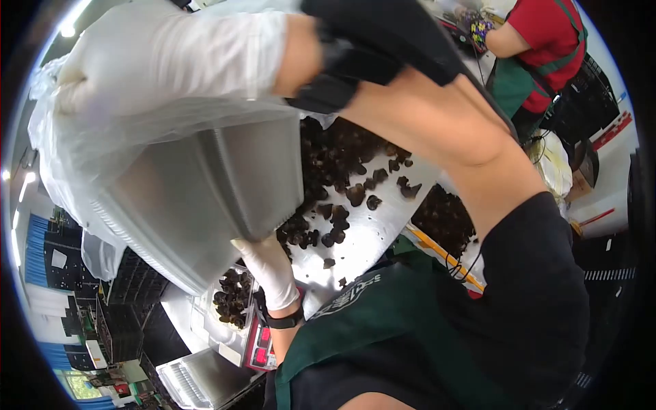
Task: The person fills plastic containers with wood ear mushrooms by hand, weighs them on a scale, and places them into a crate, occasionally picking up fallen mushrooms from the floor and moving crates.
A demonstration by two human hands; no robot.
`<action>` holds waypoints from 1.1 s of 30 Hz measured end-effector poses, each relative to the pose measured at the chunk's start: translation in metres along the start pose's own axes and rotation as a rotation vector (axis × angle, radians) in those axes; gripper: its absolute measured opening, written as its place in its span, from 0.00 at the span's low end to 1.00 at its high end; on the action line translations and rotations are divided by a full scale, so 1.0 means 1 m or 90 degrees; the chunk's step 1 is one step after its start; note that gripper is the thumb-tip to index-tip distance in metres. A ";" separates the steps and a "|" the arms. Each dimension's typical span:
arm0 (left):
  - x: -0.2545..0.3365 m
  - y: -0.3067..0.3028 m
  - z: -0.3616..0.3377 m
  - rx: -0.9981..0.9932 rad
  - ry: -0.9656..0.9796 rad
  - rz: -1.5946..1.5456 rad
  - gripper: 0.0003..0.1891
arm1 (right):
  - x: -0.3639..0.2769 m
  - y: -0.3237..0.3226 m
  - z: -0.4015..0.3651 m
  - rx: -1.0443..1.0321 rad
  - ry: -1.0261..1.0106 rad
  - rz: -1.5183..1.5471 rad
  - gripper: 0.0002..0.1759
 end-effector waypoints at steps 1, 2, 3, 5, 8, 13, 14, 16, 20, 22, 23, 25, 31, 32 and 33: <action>-0.001 0.003 -0.001 0.021 -0.005 0.001 0.41 | -0.004 -0.005 -0.002 -0.014 0.016 0.010 0.12; -0.008 0.008 -0.001 -0.015 -0.014 0.015 0.41 | -0.008 -0.013 -0.005 -0.027 0.030 0.024 0.13; -0.019 0.011 -0.003 -0.049 -0.029 0.028 0.40 | -0.014 -0.023 -0.010 -0.036 0.045 0.036 0.14; -0.036 0.028 -0.011 -0.109 -0.061 0.057 0.42 | -0.026 -0.040 -0.023 -0.059 0.078 0.059 0.15; -0.063 0.056 -0.026 -0.107 -0.174 0.235 0.36 | -0.050 -0.067 -0.046 -0.081 0.107 0.076 0.18; -0.121 0.141 -0.068 -0.287 -0.279 0.301 0.33 | -0.095 -0.102 -0.078 -0.115 0.098 0.040 0.22; -0.128 0.159 -0.077 -0.325 -0.294 0.301 0.33 | -0.102 -0.106 -0.083 -0.118 0.090 0.016 0.23; -0.144 0.193 -0.102 -0.406 -0.342 0.308 0.35 | -0.112 -0.116 -0.087 -0.123 0.054 -0.086 0.25; -0.223 0.238 -0.168 -0.481 -0.464 0.181 0.31 | -0.096 -0.129 -0.107 -0.142 -0.171 -0.836 0.11; -0.271 0.259 -0.201 -0.412 -0.409 0.023 0.30 | -0.075 -0.161 -0.125 -0.058 -0.021 -0.768 0.08; -0.280 0.260 -0.207 -0.423 -0.418 0.036 0.30 | -0.067 -0.172 -0.138 -0.043 0.033 -0.761 0.11; -0.295 0.262 -0.220 -0.445 -0.438 0.064 0.31 | -0.049 -0.177 -0.159 -0.052 0.068 -0.764 0.09; -0.343 0.286 -0.236 -0.376 -0.578 -0.051 0.28 | -0.024 -0.135 -0.177 -0.150 -0.043 -0.651 0.12; -0.349 0.298 -0.233 -0.373 -0.579 -0.085 0.28 | -0.022 -0.129 -0.179 -0.192 -0.027 -0.663 0.13; -0.354 0.309 -0.226 -0.377 -0.556 -0.088 0.28 | -0.017 -0.128 -0.182 -0.230 0.028 -0.642 0.11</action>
Point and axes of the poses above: each hand's wrist, its own z-axis towards the middle knuckle, its own y-axis out of the palm, x = y × z, the point moved 10 cm from there along z, towards the middle knuckle, and after that the axes turned 6 degrees about z, right-handed, at the moved point
